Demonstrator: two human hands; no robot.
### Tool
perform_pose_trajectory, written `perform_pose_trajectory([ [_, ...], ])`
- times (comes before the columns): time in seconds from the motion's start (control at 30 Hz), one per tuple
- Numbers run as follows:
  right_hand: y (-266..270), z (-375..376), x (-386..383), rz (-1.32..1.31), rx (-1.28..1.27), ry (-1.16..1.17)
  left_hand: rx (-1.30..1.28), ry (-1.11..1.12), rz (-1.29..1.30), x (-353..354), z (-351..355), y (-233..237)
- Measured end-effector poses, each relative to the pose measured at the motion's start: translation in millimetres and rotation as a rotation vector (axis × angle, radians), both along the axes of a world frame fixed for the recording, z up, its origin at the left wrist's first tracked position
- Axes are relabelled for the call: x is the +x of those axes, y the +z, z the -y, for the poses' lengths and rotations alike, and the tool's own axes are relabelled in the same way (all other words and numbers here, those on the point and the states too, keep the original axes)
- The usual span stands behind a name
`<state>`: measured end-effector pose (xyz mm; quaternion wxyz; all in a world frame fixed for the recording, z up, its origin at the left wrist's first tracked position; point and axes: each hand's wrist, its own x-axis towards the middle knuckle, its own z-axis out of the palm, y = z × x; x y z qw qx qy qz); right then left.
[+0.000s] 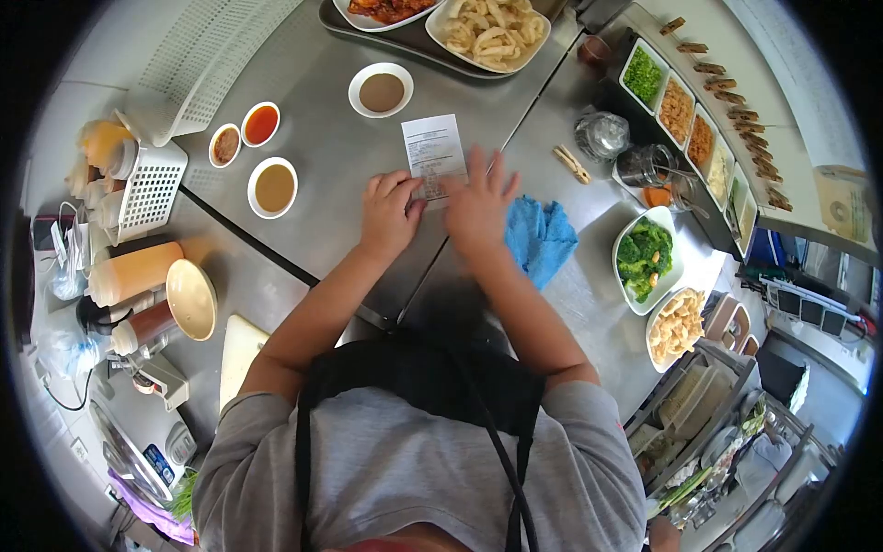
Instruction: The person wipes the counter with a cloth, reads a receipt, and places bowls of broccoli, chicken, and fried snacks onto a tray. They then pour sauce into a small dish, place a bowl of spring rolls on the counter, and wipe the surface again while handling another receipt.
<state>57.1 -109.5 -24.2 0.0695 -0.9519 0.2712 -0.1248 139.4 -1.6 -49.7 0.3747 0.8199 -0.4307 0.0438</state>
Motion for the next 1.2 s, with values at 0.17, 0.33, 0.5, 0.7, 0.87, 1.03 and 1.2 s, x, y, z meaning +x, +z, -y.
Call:
perform_pose_trajectory([
  [0.17,-6,50,-35,0.061,-0.026,-0.178,0.12,-0.029,0.016,-1,0,6],
  [0.33,-15,60,-50,0.293,0.033,-0.148,0.059,-0.173,-0.074,35,8,26],
  [0.5,3,48,-49,0.24,0.065,-0.146,-0.094,0.121,0.606,176,13,248],
  [0.7,2,49,-49,0.266,0.09,-0.168,-0.267,0.629,1.097,249,-3,499],
  [0.87,5,49,-47,0.271,0.096,-0.177,-0.403,0.778,0.972,287,-4,554],
  [1.03,9,48,-46,0.286,0.099,-0.175,-0.174,0.916,1.135,345,-2,588],
  [1.2,11,49,-44,0.29,0.113,-0.181,-0.316,0.903,1.064,339,10,600],
])
